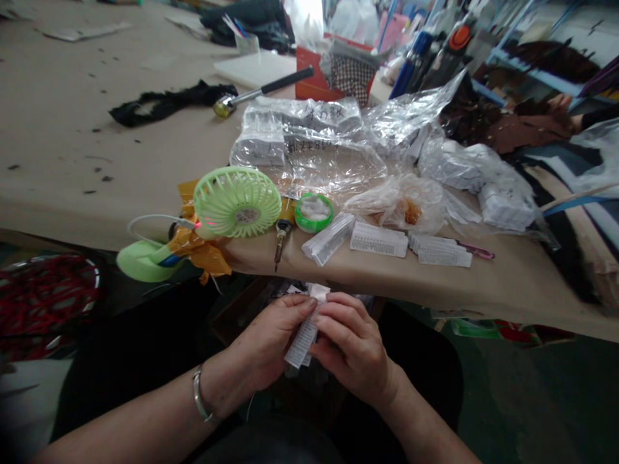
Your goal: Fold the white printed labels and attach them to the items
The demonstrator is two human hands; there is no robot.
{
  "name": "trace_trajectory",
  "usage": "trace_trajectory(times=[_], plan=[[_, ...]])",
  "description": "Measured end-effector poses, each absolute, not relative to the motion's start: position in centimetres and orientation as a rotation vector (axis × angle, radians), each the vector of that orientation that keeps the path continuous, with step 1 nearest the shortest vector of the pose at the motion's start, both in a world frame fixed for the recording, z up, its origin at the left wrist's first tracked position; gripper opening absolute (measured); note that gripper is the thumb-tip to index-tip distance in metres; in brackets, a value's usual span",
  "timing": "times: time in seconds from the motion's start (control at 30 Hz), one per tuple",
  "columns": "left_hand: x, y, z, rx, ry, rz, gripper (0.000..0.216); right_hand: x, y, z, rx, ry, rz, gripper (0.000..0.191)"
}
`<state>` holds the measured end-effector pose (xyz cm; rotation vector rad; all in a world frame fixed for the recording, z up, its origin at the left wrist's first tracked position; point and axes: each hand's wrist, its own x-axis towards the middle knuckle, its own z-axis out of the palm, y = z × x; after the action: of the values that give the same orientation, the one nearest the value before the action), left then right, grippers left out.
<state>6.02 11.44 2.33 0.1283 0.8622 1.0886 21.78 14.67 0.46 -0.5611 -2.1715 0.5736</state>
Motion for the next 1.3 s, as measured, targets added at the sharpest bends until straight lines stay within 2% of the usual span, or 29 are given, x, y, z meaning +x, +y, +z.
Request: trace_trajectory(times=[0.13,0.27,0.6,0.73,0.8,1.0,1.17,1.23,1.3], plan=[[6.0,11.1,2.9,0.200,0.958,0.968,0.017,21.3,14.7,-0.1,-0.999,-1.691,1.088,0.019],[6.0,10.6,3.1,0.266,0.937,0.906,0.022,20.4,14.9,-0.8,-1.053,-1.369,1.579,0.012],[4.4,9.9,2.6,0.283,0.784,0.808,0.019,19.6,14.1,-0.9,-1.009,-1.356,1.708,0.014],[3.9,9.2,3.0,0.329,0.714,0.764,0.021,19.6,14.8,-0.4,-0.765,-1.526,1.930,0.046],[3.7,8.8,3.2,0.330,0.699,0.742,0.019,19.5,15.1,-0.1,-0.632,-1.613,2.007,0.052],[3.8,7.7,3.7,0.348,0.731,0.746,0.018,19.0,15.0,-0.2,-0.457,-1.288,2.342,0.035],[3.9,7.4,3.7,0.375,0.776,0.749,0.022,18.9,14.3,-0.4,-0.509,-1.326,2.322,0.036],[3.8,7.3,3.7,0.378,0.807,0.770,0.024,19.0,14.0,0.1,-0.626,-1.495,2.153,0.041],[3.7,7.3,3.6,0.380,0.834,0.803,0.023,19.2,13.7,0.9,-0.775,-1.719,1.822,0.042]])
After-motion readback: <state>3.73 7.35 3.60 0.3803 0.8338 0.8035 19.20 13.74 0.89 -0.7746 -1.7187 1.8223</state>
